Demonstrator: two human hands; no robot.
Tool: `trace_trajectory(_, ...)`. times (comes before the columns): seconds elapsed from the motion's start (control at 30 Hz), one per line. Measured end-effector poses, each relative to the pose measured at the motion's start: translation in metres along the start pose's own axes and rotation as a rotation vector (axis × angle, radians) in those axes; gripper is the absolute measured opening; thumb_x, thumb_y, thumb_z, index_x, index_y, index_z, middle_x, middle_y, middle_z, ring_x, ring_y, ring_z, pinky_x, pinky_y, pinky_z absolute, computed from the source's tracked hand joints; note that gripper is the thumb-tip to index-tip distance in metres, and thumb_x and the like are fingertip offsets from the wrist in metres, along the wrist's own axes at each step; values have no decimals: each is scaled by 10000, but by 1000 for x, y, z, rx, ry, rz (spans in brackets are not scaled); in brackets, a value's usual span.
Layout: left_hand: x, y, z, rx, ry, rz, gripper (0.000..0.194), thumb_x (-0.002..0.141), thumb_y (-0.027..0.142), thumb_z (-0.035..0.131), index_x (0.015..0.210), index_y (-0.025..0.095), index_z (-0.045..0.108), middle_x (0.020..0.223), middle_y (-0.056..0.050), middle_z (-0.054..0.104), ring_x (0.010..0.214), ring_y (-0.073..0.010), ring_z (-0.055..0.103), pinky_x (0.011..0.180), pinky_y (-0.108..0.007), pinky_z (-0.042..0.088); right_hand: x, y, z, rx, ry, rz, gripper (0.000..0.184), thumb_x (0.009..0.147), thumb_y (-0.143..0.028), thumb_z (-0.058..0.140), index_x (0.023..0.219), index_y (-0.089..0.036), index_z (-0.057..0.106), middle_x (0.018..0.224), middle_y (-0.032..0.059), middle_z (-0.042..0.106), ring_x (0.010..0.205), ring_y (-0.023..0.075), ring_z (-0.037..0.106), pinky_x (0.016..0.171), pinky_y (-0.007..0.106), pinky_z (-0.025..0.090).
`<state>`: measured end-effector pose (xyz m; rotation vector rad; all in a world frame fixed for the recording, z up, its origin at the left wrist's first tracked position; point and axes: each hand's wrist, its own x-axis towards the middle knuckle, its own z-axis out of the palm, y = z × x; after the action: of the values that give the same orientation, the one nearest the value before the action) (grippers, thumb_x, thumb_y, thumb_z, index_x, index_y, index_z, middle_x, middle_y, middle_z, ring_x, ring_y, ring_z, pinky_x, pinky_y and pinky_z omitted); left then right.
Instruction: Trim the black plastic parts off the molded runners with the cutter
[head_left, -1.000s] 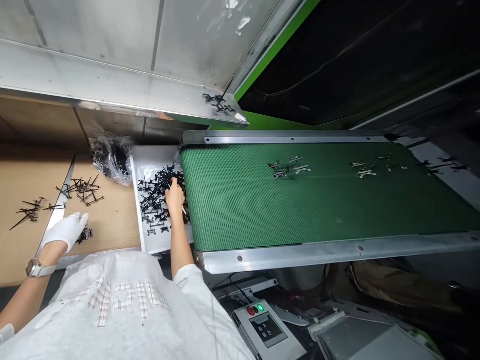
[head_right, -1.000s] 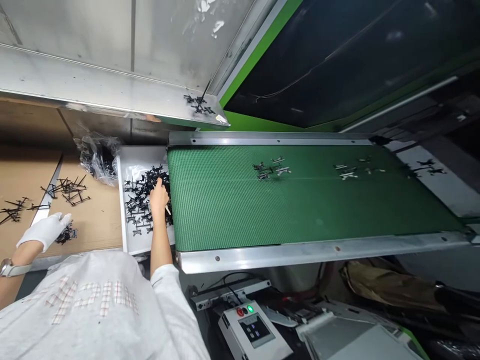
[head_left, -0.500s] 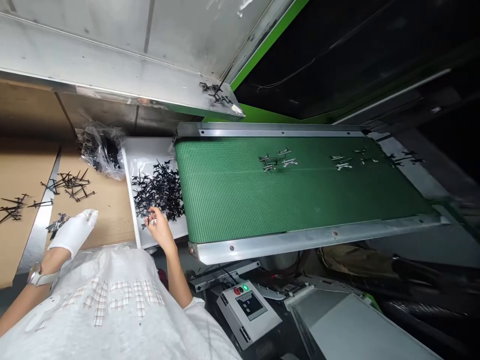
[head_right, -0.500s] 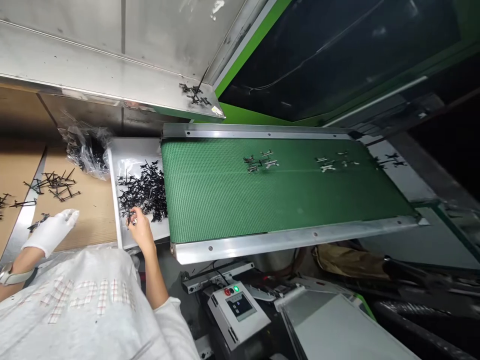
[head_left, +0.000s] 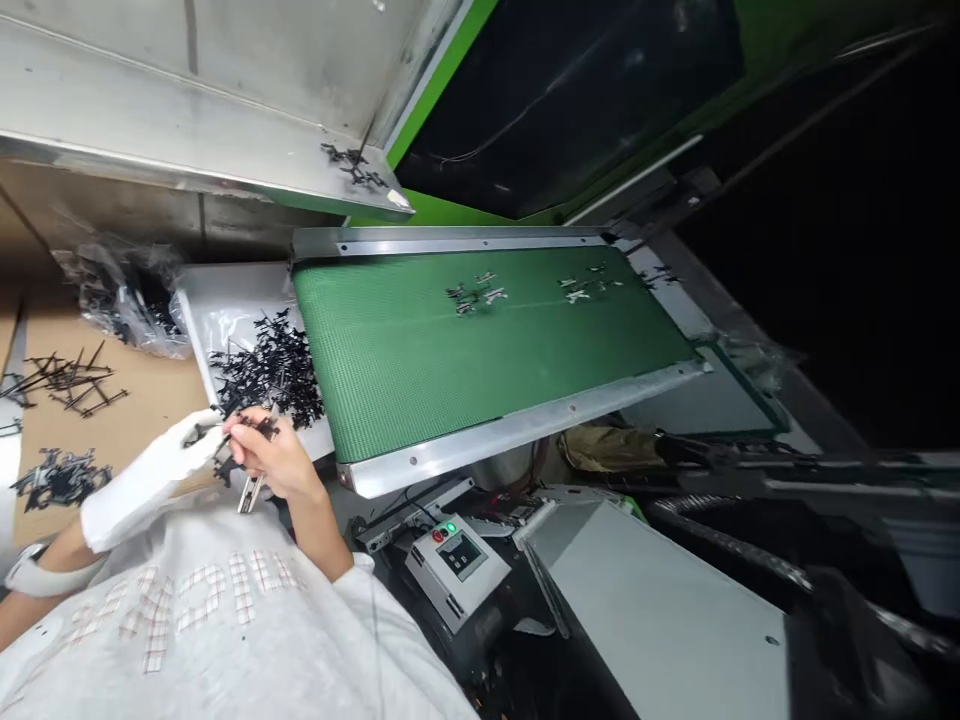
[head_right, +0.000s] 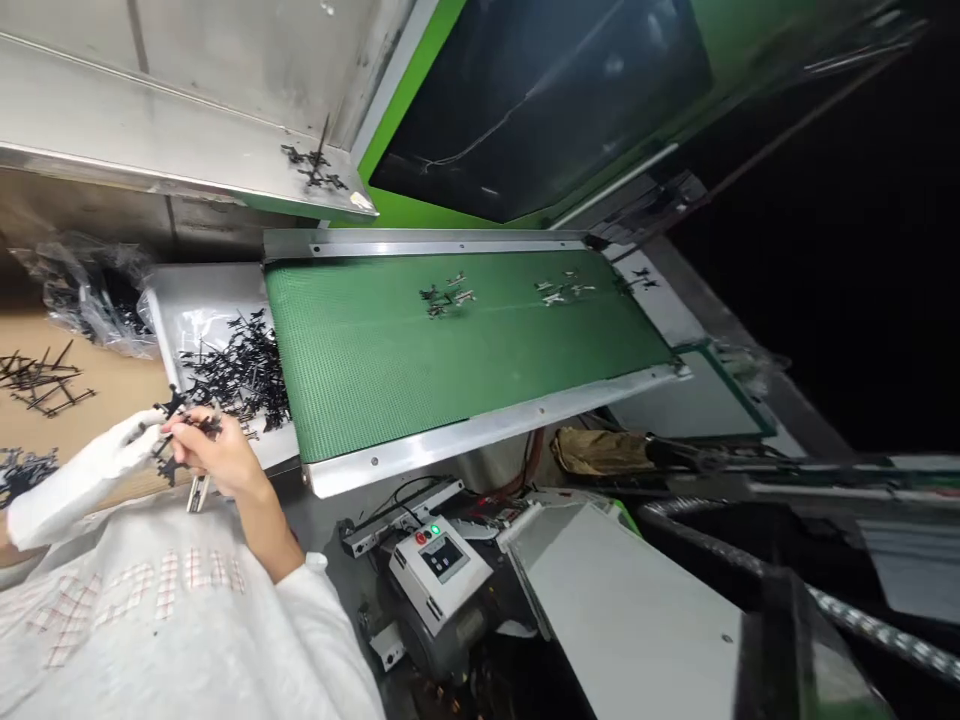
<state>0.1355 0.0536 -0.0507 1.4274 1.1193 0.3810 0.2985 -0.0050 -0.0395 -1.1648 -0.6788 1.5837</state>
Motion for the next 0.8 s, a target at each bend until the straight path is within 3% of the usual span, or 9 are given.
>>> trace_trajectory(0.13,-3,22,-10,-79,-97,-22,359,680,525,738,780,182,698,789,-48,751,710,-204,639,687,-288,559,1,-7,7,79,-120,8,477,712,-613,789,892,-219,591,551,-109,514,385,21,219,372,204,155)
trace_trajectory(0.3,-23,37,-20,-197,-54,-141,280,619,415,784,675,180,644,602,4,640,523,-128,522,500,-231,456,0,-16,1,88,-235,3,572,744,-612,786,1115,-241,558,637,-93,532,431,44,308,420,210,256)
trace_trajectory(0.43,-39,41,-17,-441,27,-211,333,654,424,800,731,183,584,574,19,590,446,-100,492,398,-191,337,-10,-24,-10,-146,-170,-278,724,869,-762,525,1380,-257,432,872,-9,581,610,111,456,581,278,464)
trace_trajectory(0.5,-45,45,-15,-537,69,-239,386,613,414,838,720,185,546,557,34,564,426,-88,489,376,-168,291,-17,-31,-13,-396,-156,-424,663,983,-683,381,1485,-251,361,1008,40,606,739,146,524,725,335,534)
trace_trajectory(0.57,-51,49,-15,-565,119,-259,429,556,394,866,702,187,519,542,45,550,403,-79,478,357,-155,256,-25,-37,-14,-598,-146,-526,563,1058,-550,327,1541,-262,299,1012,42,614,829,165,568,808,365,553)
trace_trajectory(0.67,-58,53,-16,-508,166,-293,449,531,421,854,675,195,493,486,44,545,328,-63,409,331,-165,229,-32,-46,-11,-734,-143,-675,515,1086,-451,342,1571,-302,254,952,18,627,845,167,612,772,344,569)
trace_trajectory(0.8,-68,49,-17,-439,182,-294,418,589,476,812,678,205,507,443,32,551,296,-73,384,319,-184,250,-35,-55,-5,-785,-170,-794,465,1082,-387,397,1538,-345,319,970,8,649,823,152,643,730,310,594)
